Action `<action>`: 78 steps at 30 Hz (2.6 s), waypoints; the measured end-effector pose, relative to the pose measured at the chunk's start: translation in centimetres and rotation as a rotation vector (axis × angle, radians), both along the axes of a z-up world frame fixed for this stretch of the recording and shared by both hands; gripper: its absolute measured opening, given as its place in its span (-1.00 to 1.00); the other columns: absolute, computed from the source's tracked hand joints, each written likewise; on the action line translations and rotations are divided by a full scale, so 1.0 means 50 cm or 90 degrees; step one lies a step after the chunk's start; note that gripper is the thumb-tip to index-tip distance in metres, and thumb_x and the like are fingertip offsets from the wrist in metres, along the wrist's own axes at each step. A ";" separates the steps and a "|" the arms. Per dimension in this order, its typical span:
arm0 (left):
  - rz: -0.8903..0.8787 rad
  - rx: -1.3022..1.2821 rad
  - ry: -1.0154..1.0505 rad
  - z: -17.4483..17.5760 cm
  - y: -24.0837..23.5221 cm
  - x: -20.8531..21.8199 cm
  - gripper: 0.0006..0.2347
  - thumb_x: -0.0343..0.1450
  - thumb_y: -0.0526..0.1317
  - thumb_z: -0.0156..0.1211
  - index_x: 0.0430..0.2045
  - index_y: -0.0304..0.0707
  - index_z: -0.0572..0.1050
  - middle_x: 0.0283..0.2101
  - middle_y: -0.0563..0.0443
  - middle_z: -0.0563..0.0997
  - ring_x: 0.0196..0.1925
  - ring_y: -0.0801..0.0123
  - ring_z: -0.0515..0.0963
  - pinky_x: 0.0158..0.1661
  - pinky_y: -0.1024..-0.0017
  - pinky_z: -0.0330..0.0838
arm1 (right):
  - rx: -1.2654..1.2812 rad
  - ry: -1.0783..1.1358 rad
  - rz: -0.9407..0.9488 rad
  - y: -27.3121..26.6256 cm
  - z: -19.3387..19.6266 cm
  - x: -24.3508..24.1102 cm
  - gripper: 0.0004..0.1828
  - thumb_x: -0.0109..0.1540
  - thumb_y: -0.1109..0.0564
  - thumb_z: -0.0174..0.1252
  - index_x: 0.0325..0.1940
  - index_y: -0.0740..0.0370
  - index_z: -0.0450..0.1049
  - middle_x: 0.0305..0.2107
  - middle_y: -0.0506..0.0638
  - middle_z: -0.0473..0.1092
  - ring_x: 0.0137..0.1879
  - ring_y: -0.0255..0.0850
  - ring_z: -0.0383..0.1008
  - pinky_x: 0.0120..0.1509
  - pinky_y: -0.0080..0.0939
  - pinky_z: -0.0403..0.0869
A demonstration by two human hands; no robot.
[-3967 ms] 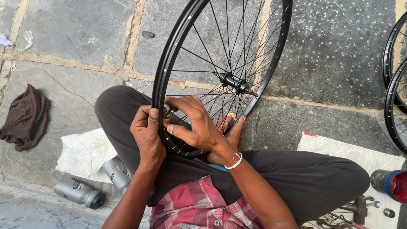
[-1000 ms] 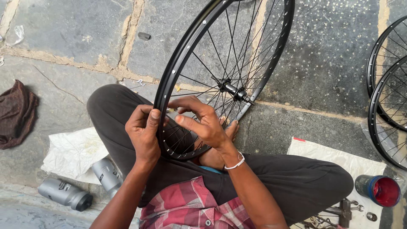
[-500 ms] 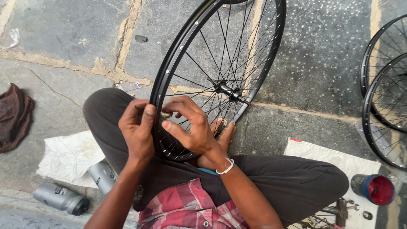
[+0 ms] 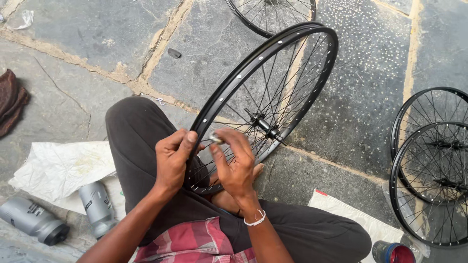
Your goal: The person sits on the ground and uses a small metal tool to tighten the nipples on the spokes of a bicycle wheel. They rotate the wheel periodically to access different spokes and continue the tightening process.
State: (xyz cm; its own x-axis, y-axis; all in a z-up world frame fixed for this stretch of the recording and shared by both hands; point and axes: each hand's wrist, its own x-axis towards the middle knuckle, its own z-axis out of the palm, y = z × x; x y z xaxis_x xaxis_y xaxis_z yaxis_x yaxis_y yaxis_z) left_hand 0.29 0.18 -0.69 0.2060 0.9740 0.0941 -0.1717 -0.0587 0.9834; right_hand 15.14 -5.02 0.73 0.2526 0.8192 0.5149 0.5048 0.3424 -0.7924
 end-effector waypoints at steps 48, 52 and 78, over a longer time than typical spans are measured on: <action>0.059 -0.038 -0.040 0.026 0.015 -0.009 -0.78 0.48 -0.14 0.29 -0.33 -0.39 0.54 -0.42 0.06 0.59 -0.39 0.57 0.51 -0.31 0.59 0.37 | -0.112 0.425 0.293 0.032 -0.010 0.015 -0.65 0.35 0.15 0.21 0.17 0.39 0.50 0.06 0.07 0.50 0.28 -0.13 0.46 0.47 -0.12 0.36; -0.002 0.026 -0.068 0.029 0.015 -0.012 -0.77 0.53 -0.17 0.25 -0.20 -0.46 0.59 -0.25 0.06 0.58 -0.25 0.59 0.50 -0.18 0.59 0.39 | -0.095 0.148 0.083 0.039 -0.021 -0.029 -0.55 0.19 0.18 0.30 0.14 0.35 0.44 -0.11 0.01 0.48 0.10 -0.18 0.48 0.32 -0.16 0.39; 0.013 0.112 0.097 0.035 0.023 -0.002 -0.60 0.56 -0.05 0.13 -0.60 -0.42 0.50 -0.55 0.15 0.33 -0.46 0.60 0.26 -0.42 0.51 0.12 | -0.024 -0.015 -0.160 -0.030 -0.009 0.006 -0.70 0.30 0.16 0.26 0.08 0.35 0.51 -0.06 0.17 0.53 0.09 -0.03 0.58 0.19 -0.11 0.53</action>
State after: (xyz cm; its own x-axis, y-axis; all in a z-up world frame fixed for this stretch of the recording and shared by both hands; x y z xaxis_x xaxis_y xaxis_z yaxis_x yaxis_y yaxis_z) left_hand 0.18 1.35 1.07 0.2113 0.9496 0.2316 -0.0191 -0.2329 0.9723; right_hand 15.44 -6.50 0.26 0.4391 0.7511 0.4931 0.5883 0.1745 -0.7896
